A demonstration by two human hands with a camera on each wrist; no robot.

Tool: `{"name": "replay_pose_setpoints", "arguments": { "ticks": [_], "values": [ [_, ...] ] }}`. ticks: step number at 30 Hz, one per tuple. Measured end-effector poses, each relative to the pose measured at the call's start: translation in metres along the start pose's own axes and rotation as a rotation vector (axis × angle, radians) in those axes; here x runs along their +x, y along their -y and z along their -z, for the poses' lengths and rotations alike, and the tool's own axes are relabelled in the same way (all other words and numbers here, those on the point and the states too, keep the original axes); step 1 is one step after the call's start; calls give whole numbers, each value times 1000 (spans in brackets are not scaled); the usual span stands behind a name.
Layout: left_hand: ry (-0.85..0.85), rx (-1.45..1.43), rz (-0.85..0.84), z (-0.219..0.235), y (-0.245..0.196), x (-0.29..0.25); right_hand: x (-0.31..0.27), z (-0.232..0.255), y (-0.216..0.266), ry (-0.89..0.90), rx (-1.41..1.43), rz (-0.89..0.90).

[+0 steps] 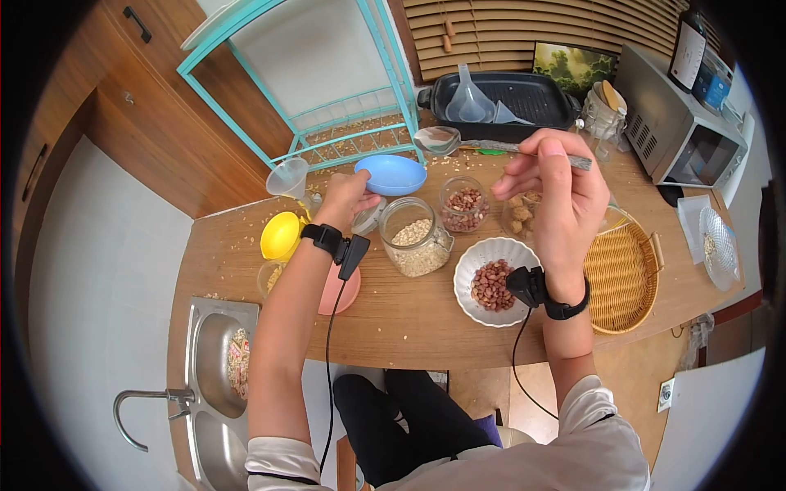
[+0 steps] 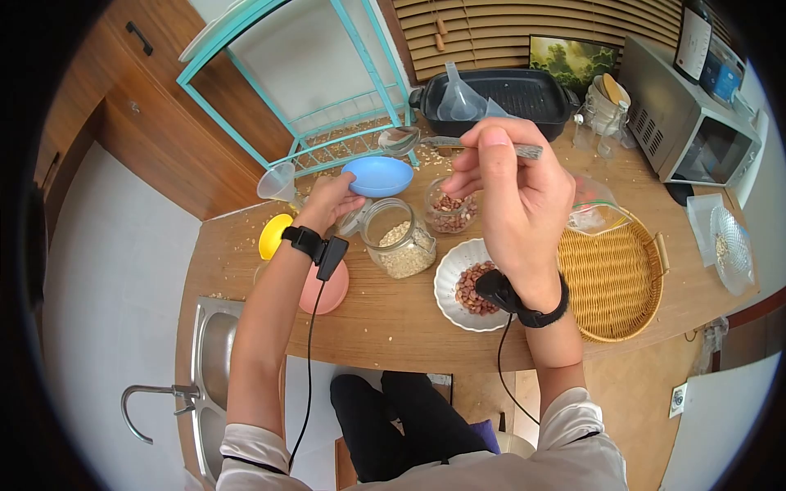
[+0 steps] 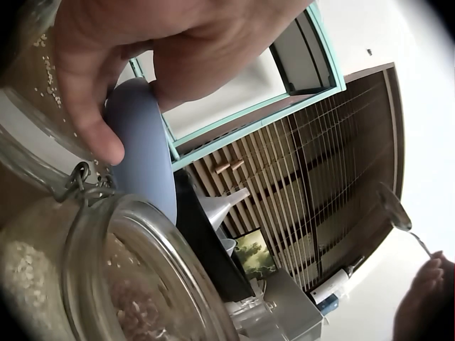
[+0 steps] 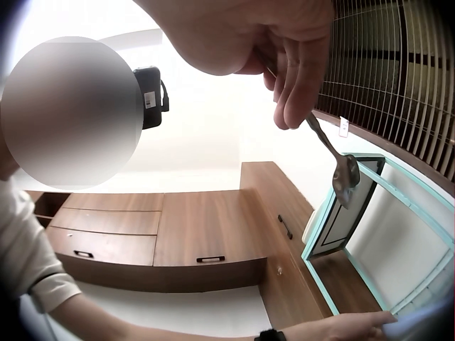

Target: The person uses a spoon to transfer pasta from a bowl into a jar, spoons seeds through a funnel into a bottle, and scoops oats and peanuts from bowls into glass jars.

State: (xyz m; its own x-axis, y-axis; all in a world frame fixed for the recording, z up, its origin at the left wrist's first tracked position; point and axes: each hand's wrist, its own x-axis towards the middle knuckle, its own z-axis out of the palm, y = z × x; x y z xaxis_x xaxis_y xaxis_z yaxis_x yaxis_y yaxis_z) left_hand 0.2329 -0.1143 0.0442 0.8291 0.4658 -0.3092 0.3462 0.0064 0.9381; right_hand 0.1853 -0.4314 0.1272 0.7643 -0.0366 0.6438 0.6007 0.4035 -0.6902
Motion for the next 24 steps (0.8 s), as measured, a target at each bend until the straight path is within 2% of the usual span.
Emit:
{"name": "replay_pose_setpoints", "arguments": {
  "ticks": [11,13,19,24],
  "values": [
    [-35,198,85,-4,10,40,-2,6,10,-35,-51,56],
    [8,242,87,2,16,52,-1,7,10,-26,-65,61],
    [-5,368,92,-2,10,39,-2,6,7,-33,-119,85],
    [-21,499,88,1,22,61,-3,5,8,-15,-163,100]
  ]
}}
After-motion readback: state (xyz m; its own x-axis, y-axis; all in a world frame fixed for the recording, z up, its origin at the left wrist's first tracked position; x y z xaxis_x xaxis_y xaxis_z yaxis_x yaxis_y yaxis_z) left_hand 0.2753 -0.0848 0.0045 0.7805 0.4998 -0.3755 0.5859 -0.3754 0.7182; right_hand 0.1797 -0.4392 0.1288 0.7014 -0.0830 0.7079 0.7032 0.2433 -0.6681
